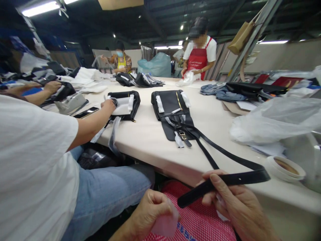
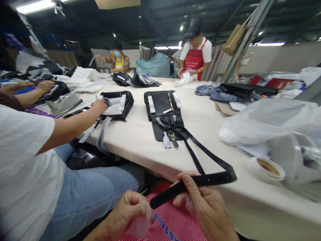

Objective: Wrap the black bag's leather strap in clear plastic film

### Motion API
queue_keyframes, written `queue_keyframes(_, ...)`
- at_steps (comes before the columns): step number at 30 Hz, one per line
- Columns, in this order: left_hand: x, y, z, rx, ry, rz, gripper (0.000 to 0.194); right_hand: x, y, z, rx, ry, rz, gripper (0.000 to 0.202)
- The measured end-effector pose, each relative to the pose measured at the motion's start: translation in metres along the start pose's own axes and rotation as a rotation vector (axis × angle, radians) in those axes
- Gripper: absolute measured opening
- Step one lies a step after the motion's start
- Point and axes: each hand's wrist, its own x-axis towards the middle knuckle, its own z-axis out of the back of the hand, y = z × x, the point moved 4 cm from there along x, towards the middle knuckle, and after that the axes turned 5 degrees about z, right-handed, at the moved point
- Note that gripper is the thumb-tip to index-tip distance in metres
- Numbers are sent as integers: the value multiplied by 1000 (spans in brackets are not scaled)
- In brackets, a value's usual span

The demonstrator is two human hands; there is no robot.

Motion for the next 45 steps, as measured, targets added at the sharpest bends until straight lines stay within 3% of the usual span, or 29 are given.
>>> queue_keyframes(6, 4, 8, 0, 15, -43, 88, 10, -1, -4, -7, -49, 70, 55, 56)
queue_keyframes(11, 7, 11, -2, 5, -19, 86, 14, -4, -2, -10, -138, 41, 85, 57)
queue_keyframes(15, 9, 18, 3, 4, -73, 116, 19, -6, 8, -13, -191, 39, 149, 47)
queue_keyframes(25, 12, 14, -9, 25, -1, 41, 19, -10, -18, -48, -302, 290, 232, 36)
queue_keyframes(28, 12, 17, -9, 73, 7, 64, 19, -10, -19, -43, -145, 205, 122, 36)
queue_keyframes(33, 14, 24, 0, 144, -69, 82, 20, 4, -7, -11, 275, -63, -39, 52)
queue_keyframes(36, 15, 25, -3, 97, -42, 72, 21, 12, -8, -8, 235, -111, -52, 54)
queue_keyframes(42, 16, 9, -15, -65, -47, 39, 31, 4, -19, -47, -130, 198, 164, 40)
queue_keyframes(45, 18, 4, -18, -55, -30, 32, 33, 4, -28, -47, -53, 268, 82, 42)
